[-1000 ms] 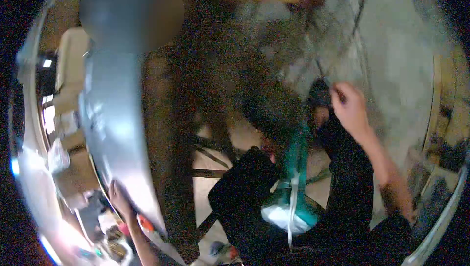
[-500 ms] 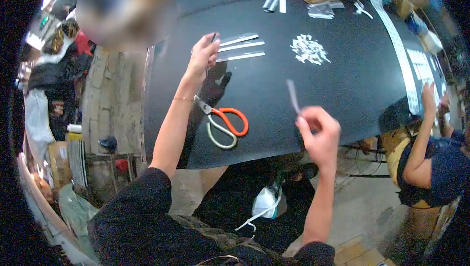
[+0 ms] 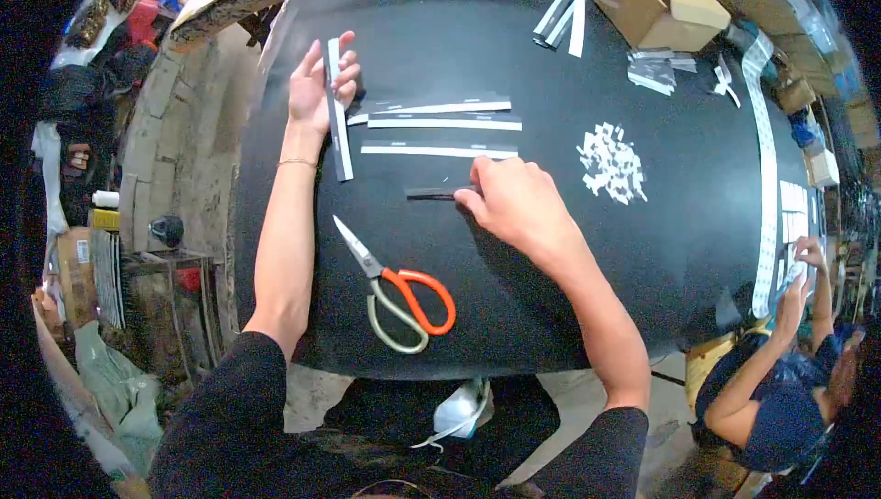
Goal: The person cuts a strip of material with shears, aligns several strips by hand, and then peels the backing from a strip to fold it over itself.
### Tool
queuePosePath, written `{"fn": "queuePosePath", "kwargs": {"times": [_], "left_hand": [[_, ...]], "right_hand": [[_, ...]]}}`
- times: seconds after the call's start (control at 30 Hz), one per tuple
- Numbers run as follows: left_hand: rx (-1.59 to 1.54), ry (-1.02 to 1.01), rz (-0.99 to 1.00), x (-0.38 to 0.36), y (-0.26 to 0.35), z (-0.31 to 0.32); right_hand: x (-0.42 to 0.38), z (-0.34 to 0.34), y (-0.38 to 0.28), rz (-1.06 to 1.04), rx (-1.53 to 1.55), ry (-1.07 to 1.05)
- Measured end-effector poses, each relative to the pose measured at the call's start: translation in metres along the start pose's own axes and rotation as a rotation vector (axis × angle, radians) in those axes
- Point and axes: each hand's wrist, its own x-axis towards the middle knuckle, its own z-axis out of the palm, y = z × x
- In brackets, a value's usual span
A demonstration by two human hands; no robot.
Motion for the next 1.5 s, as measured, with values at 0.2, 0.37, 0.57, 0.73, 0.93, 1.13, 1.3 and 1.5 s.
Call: {"fn": "queuePosePath", "kwargs": {"times": [0.2,0.37,0.57,0.73,0.93,1.13,1.3,1.5], "left_hand": [[-0.005,0.046,0.032,0.002,-0.001,-0.004],[-0.041,0.060,0.024,0.003,0.000,-0.005],[-0.172,0.044,0.072,-0.008,0.006,-0.006],[-0.221,0.020,0.071,-0.005,0.007,-0.013],[-0.243,0.160,0.047,-0.001,0.004,-0.005],[-0.289,0.119,0.048,-0.001,0.003,0.005],[-0.363,0.039,0.054,-0.001,0.001,0.011],[-0.442,-0.051,-0.036,0.007,-0.014,0.025]], "right_hand": [[0.011,0.006,-0.004,-0.240,0.036,0.375],[0.058,-0.017,0.022,-0.387,-0.180,0.337],[0.091,-0.015,0.009,-0.512,-0.239,0.149],[0.094,-0.013,0.002,-0.486,-0.220,0.160],[0.073,-0.005,-0.036,-0.336,-0.055,0.395],[0.034,0.036,-0.096,-0.307,0.156,0.458],[0.004,0.059,-0.123,-0.232,0.191,0.563],[-0.021,0.071,-0.116,-0.067,0.205,0.678]]}}
